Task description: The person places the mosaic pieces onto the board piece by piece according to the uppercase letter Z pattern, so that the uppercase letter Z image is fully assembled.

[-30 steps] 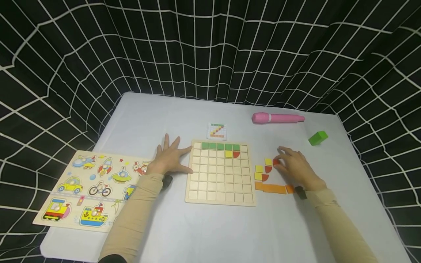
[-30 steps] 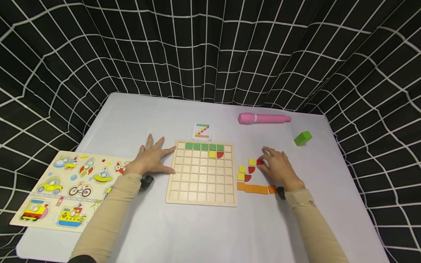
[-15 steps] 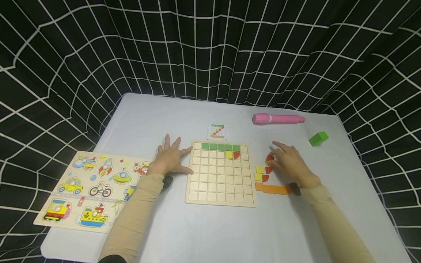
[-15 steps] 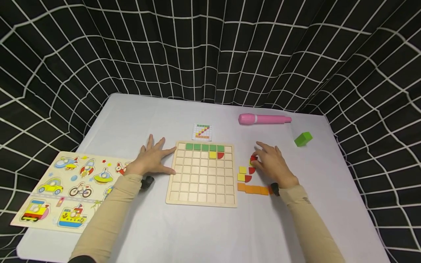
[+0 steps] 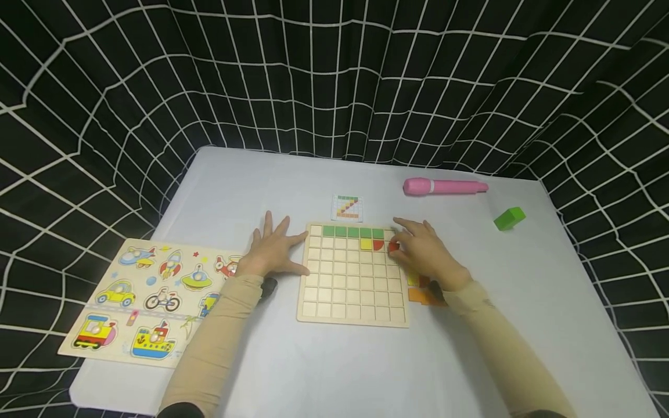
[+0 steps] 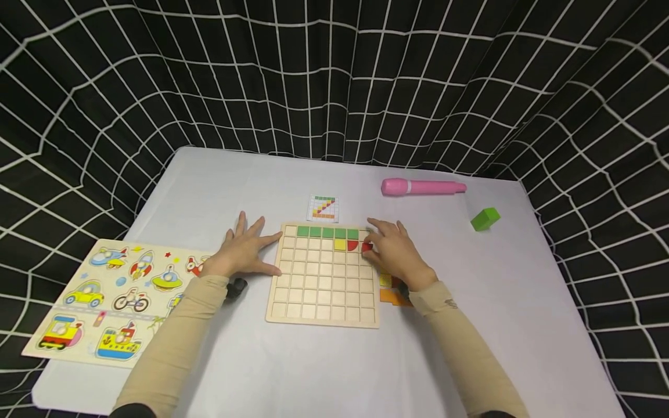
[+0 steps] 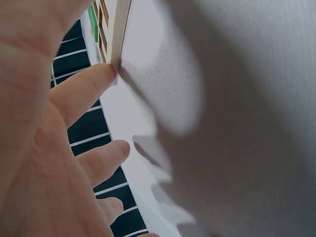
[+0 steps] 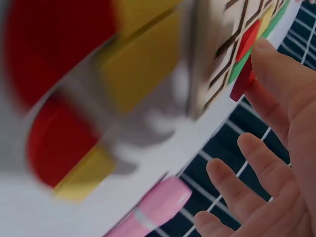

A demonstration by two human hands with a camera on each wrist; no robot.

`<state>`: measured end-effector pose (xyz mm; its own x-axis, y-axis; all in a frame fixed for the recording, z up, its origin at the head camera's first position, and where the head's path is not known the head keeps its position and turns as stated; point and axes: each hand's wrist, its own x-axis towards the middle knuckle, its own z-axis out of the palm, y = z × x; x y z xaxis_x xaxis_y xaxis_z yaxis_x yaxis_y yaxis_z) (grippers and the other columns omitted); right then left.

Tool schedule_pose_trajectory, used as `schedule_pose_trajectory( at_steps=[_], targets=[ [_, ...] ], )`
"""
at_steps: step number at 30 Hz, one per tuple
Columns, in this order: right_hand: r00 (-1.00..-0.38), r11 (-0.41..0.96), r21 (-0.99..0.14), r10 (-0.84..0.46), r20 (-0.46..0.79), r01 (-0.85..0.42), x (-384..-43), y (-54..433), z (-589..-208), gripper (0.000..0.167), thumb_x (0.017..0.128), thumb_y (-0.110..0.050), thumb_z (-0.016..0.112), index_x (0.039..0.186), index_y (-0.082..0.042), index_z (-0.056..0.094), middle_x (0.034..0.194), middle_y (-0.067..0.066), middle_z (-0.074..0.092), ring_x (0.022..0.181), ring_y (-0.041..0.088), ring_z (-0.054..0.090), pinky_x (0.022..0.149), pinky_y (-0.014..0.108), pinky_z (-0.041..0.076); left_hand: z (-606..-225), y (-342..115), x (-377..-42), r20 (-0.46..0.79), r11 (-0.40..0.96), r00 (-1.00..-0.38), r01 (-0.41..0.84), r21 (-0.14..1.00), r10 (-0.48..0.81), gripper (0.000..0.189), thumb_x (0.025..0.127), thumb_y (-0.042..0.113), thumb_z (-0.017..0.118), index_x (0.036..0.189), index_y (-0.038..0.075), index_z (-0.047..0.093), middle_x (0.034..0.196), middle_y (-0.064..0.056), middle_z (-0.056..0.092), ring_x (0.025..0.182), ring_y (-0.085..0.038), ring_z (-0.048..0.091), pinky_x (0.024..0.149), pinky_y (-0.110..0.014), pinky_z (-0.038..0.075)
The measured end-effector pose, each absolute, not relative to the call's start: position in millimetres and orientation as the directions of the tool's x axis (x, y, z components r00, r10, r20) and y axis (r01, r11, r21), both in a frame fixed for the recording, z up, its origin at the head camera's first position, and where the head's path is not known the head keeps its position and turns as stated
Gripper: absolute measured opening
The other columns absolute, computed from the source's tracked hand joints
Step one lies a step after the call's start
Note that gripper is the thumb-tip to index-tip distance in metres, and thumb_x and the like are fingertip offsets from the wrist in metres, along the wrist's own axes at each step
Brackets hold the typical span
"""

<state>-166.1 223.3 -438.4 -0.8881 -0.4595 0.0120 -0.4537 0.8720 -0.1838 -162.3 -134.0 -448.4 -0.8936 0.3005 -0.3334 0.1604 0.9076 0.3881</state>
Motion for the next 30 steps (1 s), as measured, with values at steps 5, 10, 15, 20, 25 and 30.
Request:
schedule_pose_trajectory(
  at_steps=[5,10,15,20,25,30],
  targets=[
    [-0.854,0.834,-0.201,-0.519,0.028,-0.514,-166.0,205.9,-441.1,0.030,0.090,-0.029,0.080,0.107,-0.005,0.074,0.156,0.022,0.051,0.143,0.044,0.050,0.120,0.074,0.029,-448.2,-134.8,-162.2,-0.328,0.904,-0.894,0.164,0.394,0.305,0.100,0.074,0.061,0.084,0.159,0.029,0.041,0.175,-0.019,0.006,0.156,-0.053,-0.022,0.124,-0.078,0.003],
    [-0.842,0.819,-0.227,-0.539,0.008,-0.526,-165.2,192.3,-443.4,0.023,0.092,-0.028,0.077,0.103,-0.008,0.075,0.159,0.021,0.048,0.146,0.043,0.046,0.123,0.072,0.027,-448.6,-135.9,-163.1,-0.332,0.905,-0.893,0.160,0.394,0.302,0.101,0.074,0.062,0.084,0.159,0.030,0.041,0.176,-0.018,0.005,0.156,-0.052,-0.023,0.124,-0.077,0.003],
    [-0.832,0.806,-0.235,-0.554,0.023,-0.543,-164.0,181.8,-444.6,0.020,0.091,-0.027,0.079,0.103,-0.011,0.077,0.157,0.020,0.051,0.145,0.043,0.048,0.123,0.072,0.027,-449.1,-136.0,-162.9,-0.332,0.904,-0.892,0.163,0.394,0.306,0.101,0.074,0.062,0.084,0.159,0.030,0.041,0.176,-0.019,0.006,0.157,-0.053,-0.022,0.124,-0.078,0.005],
    [-0.815,0.793,-0.211,-0.579,0.033,-0.572,-164.9,175.7,-445.7,0.025,0.091,-0.030,0.079,0.106,-0.010,0.077,0.155,0.020,0.052,0.144,0.042,0.050,0.123,0.071,0.029,-449.1,-136.1,-163.3,-0.337,0.903,-0.891,0.156,0.400,0.304,0.101,0.073,0.062,0.085,0.159,0.031,0.041,0.176,-0.018,0.006,0.157,-0.052,-0.023,0.125,-0.077,0.004],
    [-0.812,0.795,-0.199,-0.584,0.004,-0.573,-164.5,172.3,-445.3,0.026,0.092,-0.031,0.077,0.107,-0.009,0.077,0.156,0.019,0.052,0.144,0.042,0.050,0.123,0.071,0.029,-449.7,-136.2,-163.8,-0.334,0.902,-0.892,0.158,0.401,0.305,0.101,0.073,0.061,0.085,0.159,0.030,0.041,0.176,-0.018,0.006,0.157,-0.052,-0.023,0.124,-0.077,0.004],
    [-0.813,0.797,-0.191,-0.582,0.007,-0.573,-164.4,172.7,-446.4,0.024,0.092,-0.031,0.078,0.104,-0.010,0.077,0.155,0.019,0.053,0.144,0.041,0.050,0.123,0.071,0.029,-450.1,-136.5,-164.0,-0.331,0.904,-0.893,0.163,0.395,0.306,0.101,0.073,0.061,0.085,0.158,0.030,0.041,0.176,-0.019,0.006,0.156,-0.052,-0.023,0.124,-0.077,0.004]
  ],
)
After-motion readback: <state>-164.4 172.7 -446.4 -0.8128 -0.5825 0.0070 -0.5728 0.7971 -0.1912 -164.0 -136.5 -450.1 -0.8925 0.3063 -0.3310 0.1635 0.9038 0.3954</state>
